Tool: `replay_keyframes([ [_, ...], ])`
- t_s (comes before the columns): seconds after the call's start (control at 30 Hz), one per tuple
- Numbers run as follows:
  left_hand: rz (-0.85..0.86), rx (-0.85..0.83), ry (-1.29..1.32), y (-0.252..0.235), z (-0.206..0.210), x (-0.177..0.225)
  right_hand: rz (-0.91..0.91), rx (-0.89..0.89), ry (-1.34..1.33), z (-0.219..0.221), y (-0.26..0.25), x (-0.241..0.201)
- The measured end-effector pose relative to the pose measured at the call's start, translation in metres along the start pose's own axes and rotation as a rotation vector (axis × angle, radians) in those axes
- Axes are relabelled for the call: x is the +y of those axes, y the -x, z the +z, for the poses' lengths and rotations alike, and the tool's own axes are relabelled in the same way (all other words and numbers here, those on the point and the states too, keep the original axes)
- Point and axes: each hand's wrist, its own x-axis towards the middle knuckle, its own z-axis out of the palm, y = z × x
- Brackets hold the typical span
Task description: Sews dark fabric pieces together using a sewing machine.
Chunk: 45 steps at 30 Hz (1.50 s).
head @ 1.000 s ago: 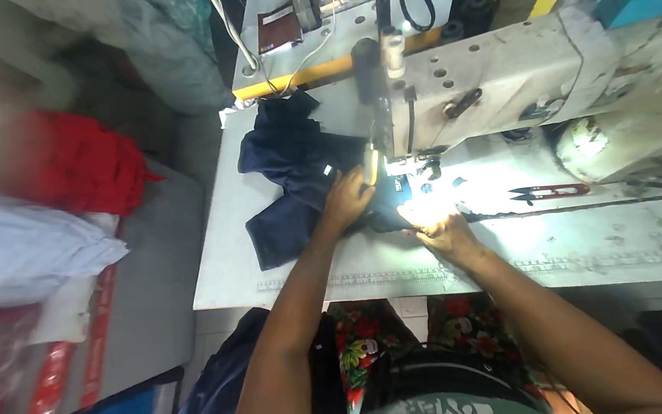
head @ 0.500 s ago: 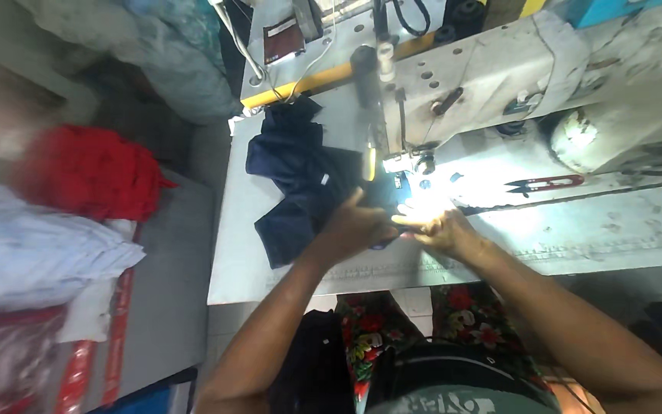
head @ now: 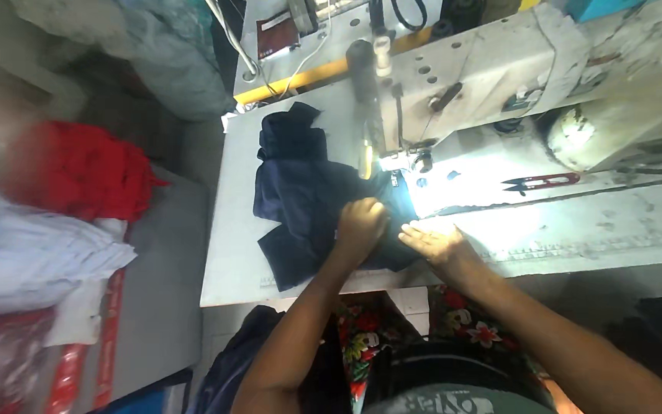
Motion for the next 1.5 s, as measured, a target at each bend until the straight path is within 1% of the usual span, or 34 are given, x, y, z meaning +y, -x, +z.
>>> replay_keyframes([
  [0.17, -0.025, 0.034, -0.017, 0.011, -0.009, 0.001, -0.012, 0.045, 0.084, 0.005, 0.001, -0.003],
  [0.2, -0.007, 0.035, -0.012, 0.011, -0.009, 0.004, -0.015, 0.051, 0.093, 0.005, 0.002, -0.003],
  [0.3, 0.144, 0.029, 0.057, 0.012, -0.003, 0.008, 0.005, 0.053, 0.098, 0.004, 0.004, -0.007],
  [0.33, 0.162, 0.009, 0.08, 0.013, -0.002, 0.007, 0.017, 0.048, 0.107, 0.003, 0.004, -0.009],
  [0.43, 0.137, -0.045, 0.102, 0.018, -0.004, 0.004, 0.047, 0.032, 0.118, 0.003, 0.005, -0.014],
  [0.6, 0.113, -0.008, 0.137, 0.018, 0.002, -0.001, 0.061, 0.043, 0.13, 0.004, 0.003, -0.014],
  [0.73, 0.088, -0.01, 0.152, 0.012, 0.0, -0.001, 0.075, 0.051, 0.11, 0.003, -0.001, -0.013],
  [1.0, 0.08, 0.007, 0.141, 0.004, 0.006, -0.007, 0.075, 0.014, 0.086, 0.002, -0.008, -0.005],
  [1.27, 0.057, -0.007, 0.141, -0.006, 0.004, -0.012, 0.069, 0.034, 0.084, 0.004, -0.019, 0.002],
  [1.4, 0.052, 0.016, 0.138, -0.011, 0.006, -0.017, 0.07, 0.036, 0.069, 0.005, -0.025, 0.006],
  [1.5, 0.049, 0.037, 0.125, -0.014, 0.008, -0.02, 0.071, 0.032, 0.108, 0.004, -0.03, 0.008],
])
